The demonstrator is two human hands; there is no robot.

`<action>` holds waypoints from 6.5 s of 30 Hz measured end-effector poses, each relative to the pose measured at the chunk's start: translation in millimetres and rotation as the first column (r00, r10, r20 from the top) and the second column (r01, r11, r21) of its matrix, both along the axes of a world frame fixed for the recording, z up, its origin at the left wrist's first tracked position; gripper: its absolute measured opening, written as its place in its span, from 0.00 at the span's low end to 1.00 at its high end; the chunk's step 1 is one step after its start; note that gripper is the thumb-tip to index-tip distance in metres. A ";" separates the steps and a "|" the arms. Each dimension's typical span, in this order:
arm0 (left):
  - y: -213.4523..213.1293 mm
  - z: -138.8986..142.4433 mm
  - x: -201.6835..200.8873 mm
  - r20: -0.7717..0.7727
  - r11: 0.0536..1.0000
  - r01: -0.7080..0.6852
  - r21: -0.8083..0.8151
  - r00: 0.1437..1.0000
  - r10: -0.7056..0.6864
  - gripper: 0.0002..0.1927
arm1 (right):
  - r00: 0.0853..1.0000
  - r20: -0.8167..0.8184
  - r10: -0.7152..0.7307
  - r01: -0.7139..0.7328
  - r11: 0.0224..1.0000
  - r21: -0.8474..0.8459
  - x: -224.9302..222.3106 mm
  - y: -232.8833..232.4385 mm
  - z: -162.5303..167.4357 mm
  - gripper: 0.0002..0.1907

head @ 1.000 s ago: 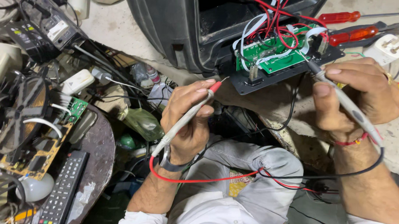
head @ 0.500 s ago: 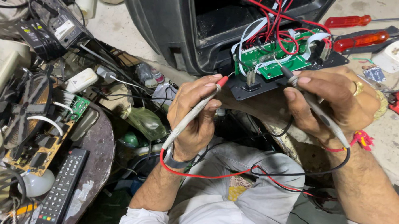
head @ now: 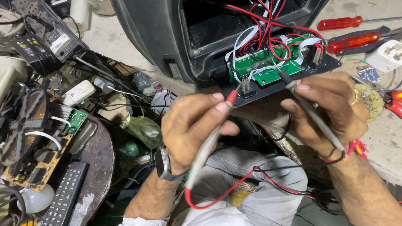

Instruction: The person uses a multimeter to test various points on a green circuit board attached to a black plastic housing. They repeatedly place the probes on different components and connectors while seated on the floor in a cluttered workspace.

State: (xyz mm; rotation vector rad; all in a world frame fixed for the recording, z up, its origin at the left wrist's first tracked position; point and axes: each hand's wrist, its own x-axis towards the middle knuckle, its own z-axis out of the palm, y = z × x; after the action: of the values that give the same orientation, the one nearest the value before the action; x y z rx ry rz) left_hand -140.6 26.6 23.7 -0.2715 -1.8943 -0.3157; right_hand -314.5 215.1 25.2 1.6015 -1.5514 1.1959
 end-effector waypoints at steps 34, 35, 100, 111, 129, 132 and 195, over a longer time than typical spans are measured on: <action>-1.1 -4.9 41.6 0.033 0.977 0.195 0.085 0.980 -0.198 0.19 | 0.991 -0.019 -0.134 0.119 0.926 -0.358 48.0 18.7 -12.6 0.15; -5.1 -9.8 42.1 0.037 0.975 0.182 0.130 0.981 -0.188 0.19 | 0.986 -0.022 -0.164 0.144 0.914 -0.379 44.0 18.6 -21.3 0.13; -14.1 -31.5 -24.9 0.210 0.906 0.012 0.424 0.971 -0.111 0.17 | 0.951 0.295 -0.094 0.139 0.981 -0.135 -15.4 23.5 -85.7 0.17; -10.5 -33.9 -27.6 0.218 0.942 -0.027 0.333 0.975 -0.049 0.15 | 0.955 0.287 -0.074 0.129 0.976 -0.178 -16.7 16.0 -84.0 0.18; -19.1 -31.4 -25.7 0.145 0.945 0.068 0.321 0.982 -0.120 0.17 | 0.998 0.063 -0.031 0.035 0.997 -0.067 4.7 -15.7 -35.3 0.15; -21.1 -31.4 -24.2 0.133 0.948 0.069 0.309 0.984 -0.115 0.18 | 0.994 0.076 -0.081 0.090 0.989 -0.120 2.8 -19.8 -38.6 0.14; -2.5 -52.2 -14.1 0.342 0.926 -0.126 0.357 0.940 -0.004 0.10 | 0.982 0.117 0.148 -0.134 0.983 -0.123 -15.1 -0.5 -28.0 0.14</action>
State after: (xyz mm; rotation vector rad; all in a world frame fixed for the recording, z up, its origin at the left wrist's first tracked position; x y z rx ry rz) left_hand -154.7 24.2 -28.5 0.1108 -2.1234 -0.7086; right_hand -329.6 214.6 -2.8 1.6095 -1.4363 1.4613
